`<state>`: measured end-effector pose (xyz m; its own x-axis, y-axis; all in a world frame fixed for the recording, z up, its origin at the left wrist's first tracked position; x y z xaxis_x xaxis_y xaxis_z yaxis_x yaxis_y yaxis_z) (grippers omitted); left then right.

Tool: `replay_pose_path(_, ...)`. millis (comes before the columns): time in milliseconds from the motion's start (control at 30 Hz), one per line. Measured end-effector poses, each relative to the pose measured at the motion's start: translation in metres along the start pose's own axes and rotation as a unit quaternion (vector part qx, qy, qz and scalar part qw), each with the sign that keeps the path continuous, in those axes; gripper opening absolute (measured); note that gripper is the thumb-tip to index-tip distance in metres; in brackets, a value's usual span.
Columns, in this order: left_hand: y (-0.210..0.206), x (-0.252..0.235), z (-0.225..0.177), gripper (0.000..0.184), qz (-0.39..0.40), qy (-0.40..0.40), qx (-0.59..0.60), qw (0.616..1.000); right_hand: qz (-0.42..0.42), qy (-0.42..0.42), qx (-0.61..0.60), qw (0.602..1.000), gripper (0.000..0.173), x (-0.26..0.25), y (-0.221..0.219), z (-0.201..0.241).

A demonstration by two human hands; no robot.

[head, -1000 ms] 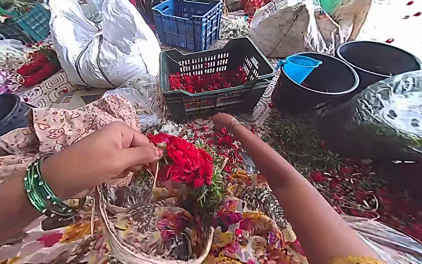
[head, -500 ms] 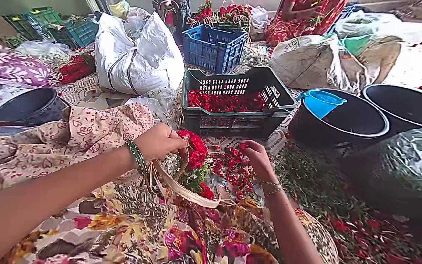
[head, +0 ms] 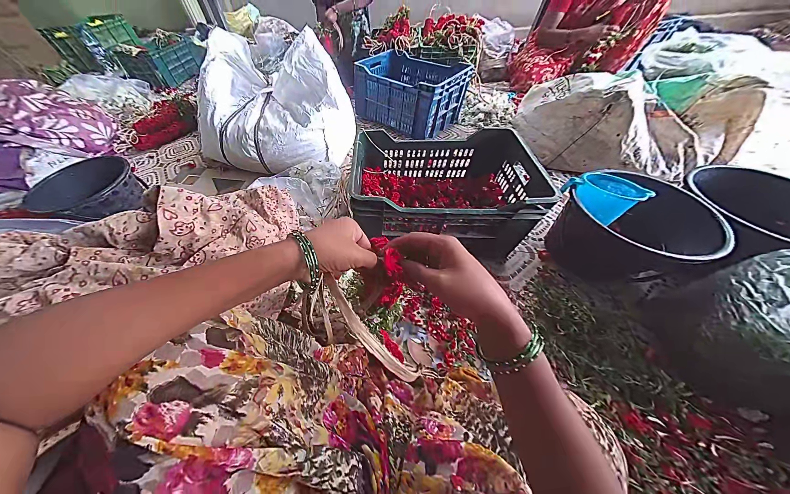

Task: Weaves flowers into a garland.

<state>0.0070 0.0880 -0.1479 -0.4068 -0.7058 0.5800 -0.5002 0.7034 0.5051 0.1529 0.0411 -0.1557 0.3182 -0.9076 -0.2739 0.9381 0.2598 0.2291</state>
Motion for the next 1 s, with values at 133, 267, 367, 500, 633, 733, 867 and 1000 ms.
replay_pose_path(133, -0.004, 0.005, -0.007, 0.027, 0.023, -0.029, -0.036, 0.999, -0.101, -0.016, 0.012, 0.995, 0.017, 0.011, 0.0, -0.007)
replay_pose_path(267, -0.002, 0.006, -0.011, 0.032, -0.014, -0.055, -0.101, 0.993, -0.204, 0.032, 0.083, 0.975, 0.018, 0.018, -0.006, -0.008)
replay_pose_path(367, 0.001, 0.005, -0.013, 0.038, -0.046, -0.053, -0.12, 0.99, -0.373, 0.142, 0.227, 0.888, 0.018, 0.043, -0.018, 0.0)
replay_pose_path(500, 0.003, 0.006, -0.019, 0.036, -0.067, -0.041, -0.106, 0.991, -0.359, 0.1, 0.316, 0.872, 0.035, 0.057, -0.065, -0.004)
replay_pose_path(633, -0.002, 0.002, -0.024, 0.034, -0.096, -0.066, -0.228, 0.967, -0.331, 0.155, 0.216, 0.906, 0.024, 0.061, -0.086, 0.01)
replay_pose_path(733, -0.005, 0.0, -0.018, 0.029, -0.103, -0.073, -0.313, 0.942, -0.255, 0.153, 0.162, 0.941, 0.028, 0.081, -0.054, 0.03)
replay_pose_path(867, -0.001, -0.004, -0.007, 0.024, -0.113, -0.04, -0.353, 0.928, -0.152, 0.106, 0.36, 0.915, 0.036, 0.121, -0.014, 0.05)
replay_pose_path(1000, -0.016, -0.002, -0.008, 0.023, -0.101, -0.036, -0.426, 0.898, -0.023, 0.238, 0.49, 0.839, 0.026, 0.129, -0.04, 0.085)
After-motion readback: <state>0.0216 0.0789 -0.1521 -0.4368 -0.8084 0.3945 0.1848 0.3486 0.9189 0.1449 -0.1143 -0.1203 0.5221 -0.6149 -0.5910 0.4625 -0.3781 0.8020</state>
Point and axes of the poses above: each hand's wrist, its own x-axis away from the middle knuckle, its own y-axis out of the back of the hand, z = x × y, the point moved 7 cm from there along -x, towards the middle knuckle, and after that the axes turned 10 degrees about y, right-handed, at the moved point
